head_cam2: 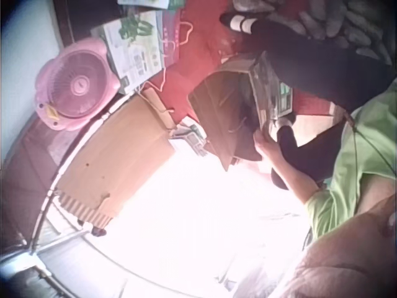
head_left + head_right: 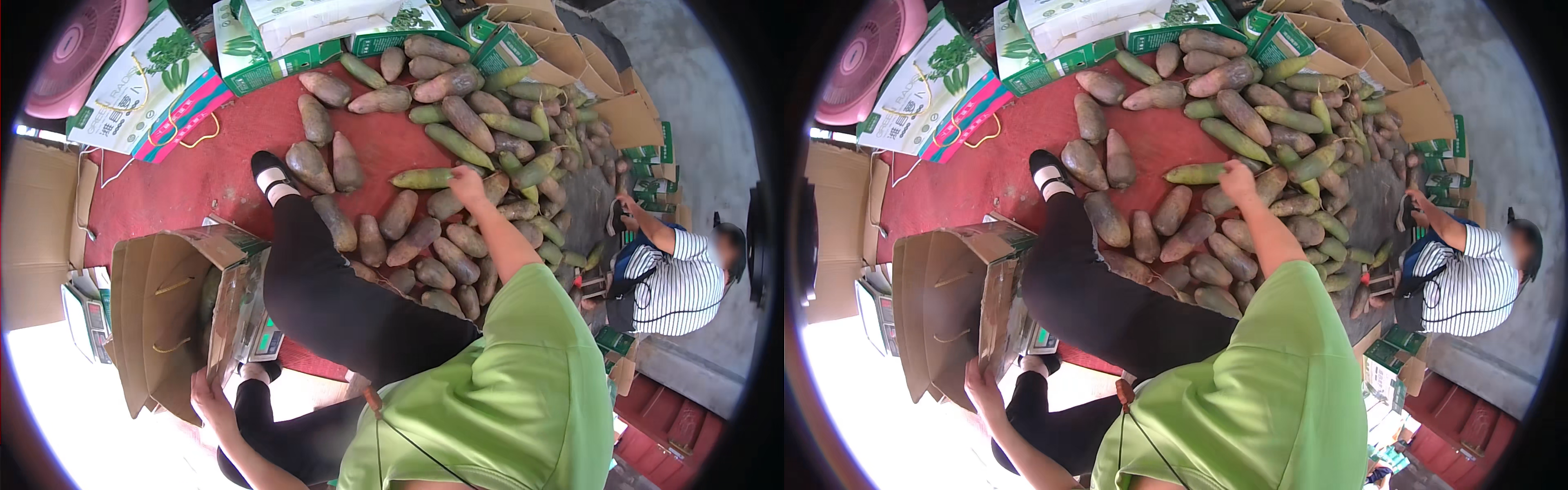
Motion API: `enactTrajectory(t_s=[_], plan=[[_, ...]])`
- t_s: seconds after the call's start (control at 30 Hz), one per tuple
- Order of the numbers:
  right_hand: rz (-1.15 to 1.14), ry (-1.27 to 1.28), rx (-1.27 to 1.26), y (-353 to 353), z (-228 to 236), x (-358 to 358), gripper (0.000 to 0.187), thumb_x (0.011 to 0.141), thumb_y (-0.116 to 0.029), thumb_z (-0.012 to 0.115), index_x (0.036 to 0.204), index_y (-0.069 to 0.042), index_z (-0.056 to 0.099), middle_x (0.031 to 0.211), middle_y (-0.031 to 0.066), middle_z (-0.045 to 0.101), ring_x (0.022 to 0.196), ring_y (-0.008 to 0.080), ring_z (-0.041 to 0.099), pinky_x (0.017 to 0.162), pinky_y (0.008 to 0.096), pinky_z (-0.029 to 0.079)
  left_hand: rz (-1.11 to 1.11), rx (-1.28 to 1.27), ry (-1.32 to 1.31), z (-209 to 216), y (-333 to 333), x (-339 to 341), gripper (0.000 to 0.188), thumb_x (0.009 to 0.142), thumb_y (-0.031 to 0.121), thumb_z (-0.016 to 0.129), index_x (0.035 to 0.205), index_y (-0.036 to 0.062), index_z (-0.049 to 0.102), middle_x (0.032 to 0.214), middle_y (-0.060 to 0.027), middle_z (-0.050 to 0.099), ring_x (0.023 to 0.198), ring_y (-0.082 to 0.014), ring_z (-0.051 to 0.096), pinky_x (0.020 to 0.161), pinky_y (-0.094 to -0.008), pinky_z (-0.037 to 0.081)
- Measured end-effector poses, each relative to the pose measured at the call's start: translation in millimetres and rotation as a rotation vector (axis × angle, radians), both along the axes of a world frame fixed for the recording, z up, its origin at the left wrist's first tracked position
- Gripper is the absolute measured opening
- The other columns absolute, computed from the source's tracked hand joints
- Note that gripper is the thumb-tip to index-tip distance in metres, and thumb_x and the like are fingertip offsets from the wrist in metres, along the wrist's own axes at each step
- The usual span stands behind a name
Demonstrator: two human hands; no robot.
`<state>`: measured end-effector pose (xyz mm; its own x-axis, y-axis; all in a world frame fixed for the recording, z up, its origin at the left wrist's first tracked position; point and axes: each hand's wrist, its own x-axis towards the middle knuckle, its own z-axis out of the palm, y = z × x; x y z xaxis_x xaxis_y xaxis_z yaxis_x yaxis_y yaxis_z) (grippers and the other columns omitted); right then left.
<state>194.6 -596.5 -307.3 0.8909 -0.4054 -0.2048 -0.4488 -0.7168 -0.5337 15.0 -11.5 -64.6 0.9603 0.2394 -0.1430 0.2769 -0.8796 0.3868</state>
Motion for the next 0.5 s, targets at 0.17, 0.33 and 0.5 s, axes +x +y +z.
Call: enactTrajectory(t_s=[0.17,0.33,0.5], plan=[[-0.191,0.074,-0.19,-72,-26,-1,0.041,0.073,-0.015,0.066,0.111,-0.003,0.059,0.097,0.0168,0.065,0.085,0.0275,0.064,0.074,0.0349,0.051,0.086,-0.054,0.066,-7,6,-3,0.026,0.075,-0.008,0.052,0.099,-0.0016,0.059,0.081,-0.0167,0.055,0.072,-0.0325,0.055,0.066,-0.0359,0.044],[-0.428,0.259,0.19,-82,-14,19,0.068,0.075,-0.011,0.067,0.135,-0.011,0.034,0.091,0.0088,0.06,0.075,0.0189,0.06,0.063,0.0364,0.051,0.064,0.003,0.072,-3,2,-2,0.024,0.075,-0.007,0.053,0.097,-0.0009,0.058,0.08,-0.0165,0.053,0.071,-0.0324,0.054,0.064,-0.0362,0.043],[-0.428,0.347,0.23,-70,0,30,0.075,0.076,-0.009,0.066,0.141,-0.013,0.028,0.099,0.0103,0.06,0.074,0.0209,0.06,0.064,0.0379,0.051,0.124,0.03,0.093,-2,1,-4,0.022,0.075,-0.007,0.053,0.096,0.0001,0.056,0.079,-0.0163,0.052,0.07,-0.0339,0.053,0.063,-0.0376,0.042]])
